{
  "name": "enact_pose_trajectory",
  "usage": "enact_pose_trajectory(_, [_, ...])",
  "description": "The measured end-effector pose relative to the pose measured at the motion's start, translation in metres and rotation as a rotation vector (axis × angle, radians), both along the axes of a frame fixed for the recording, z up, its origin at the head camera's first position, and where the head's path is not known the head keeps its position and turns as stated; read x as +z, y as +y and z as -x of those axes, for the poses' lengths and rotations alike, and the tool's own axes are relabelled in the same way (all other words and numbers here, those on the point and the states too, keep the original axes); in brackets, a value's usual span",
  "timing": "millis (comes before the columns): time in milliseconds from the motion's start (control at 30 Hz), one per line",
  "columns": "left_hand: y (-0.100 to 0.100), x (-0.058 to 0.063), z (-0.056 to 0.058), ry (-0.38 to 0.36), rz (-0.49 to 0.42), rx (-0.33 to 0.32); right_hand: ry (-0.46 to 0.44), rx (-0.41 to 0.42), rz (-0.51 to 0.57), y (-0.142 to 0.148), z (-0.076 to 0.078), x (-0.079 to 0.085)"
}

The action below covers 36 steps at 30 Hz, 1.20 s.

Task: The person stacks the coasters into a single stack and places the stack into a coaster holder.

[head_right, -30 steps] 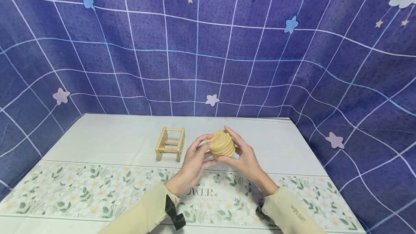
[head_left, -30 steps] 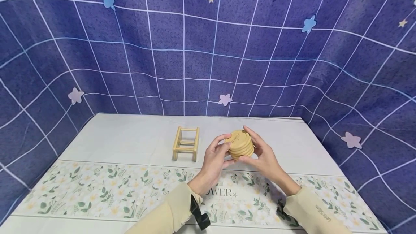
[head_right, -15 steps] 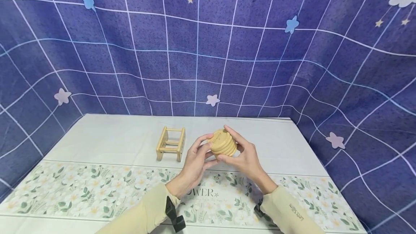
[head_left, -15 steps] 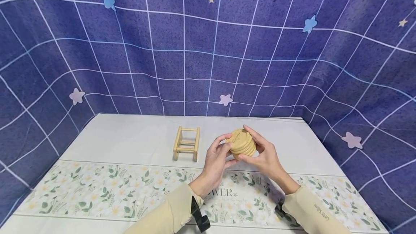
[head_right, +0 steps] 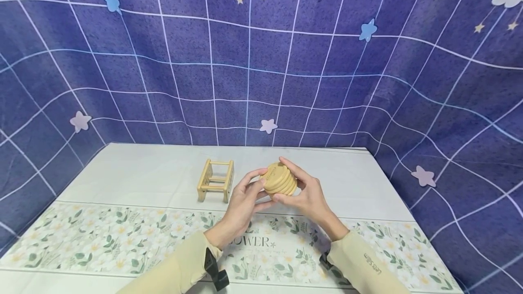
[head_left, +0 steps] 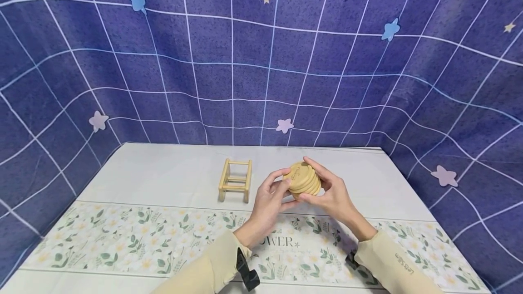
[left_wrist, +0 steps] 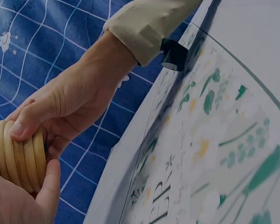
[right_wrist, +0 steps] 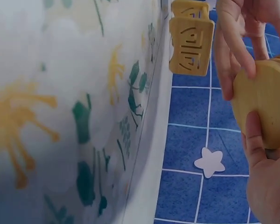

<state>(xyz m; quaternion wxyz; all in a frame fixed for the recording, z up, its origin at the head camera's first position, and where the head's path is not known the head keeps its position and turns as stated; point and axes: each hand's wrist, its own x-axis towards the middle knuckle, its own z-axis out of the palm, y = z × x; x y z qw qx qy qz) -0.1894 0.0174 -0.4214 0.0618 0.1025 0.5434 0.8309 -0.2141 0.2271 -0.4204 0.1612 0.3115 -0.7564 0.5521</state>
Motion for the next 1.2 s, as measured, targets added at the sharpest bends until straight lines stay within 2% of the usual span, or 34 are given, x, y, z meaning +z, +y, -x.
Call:
enact_pose_trajectory(367, [-0.016,-0.001,0.002,0.086,0.039,-0.033,-0.030,0.051,-0.029,-0.002,0.005,0.006])
enact_pose_trajectory(667, [-0.024,0.001,0.007,0.170,0.124,0.012,-0.071,0.078,-0.073,-0.005,0.009,0.016])
enact_pose_trajectory(767, [-0.028,0.001,0.009,0.208,0.189,0.036,-0.079,0.093,-0.086,-0.006,0.011,0.018])
enact_pose_trajectory(933, [-0.037,-0.001,0.014,0.295,0.277,0.031,-0.085,0.121,-0.093,-0.008,0.014,0.020])
enact_pose_trajectory(967, [-0.039,-0.001,0.013,0.301,0.272,0.020,-0.087,0.127,-0.093,-0.009,0.014,0.020])
enact_pose_trajectory(1200, [-0.049,-0.003,0.016,0.360,0.296,0.055,-0.105,0.156,-0.111,-0.016,0.018,0.022])
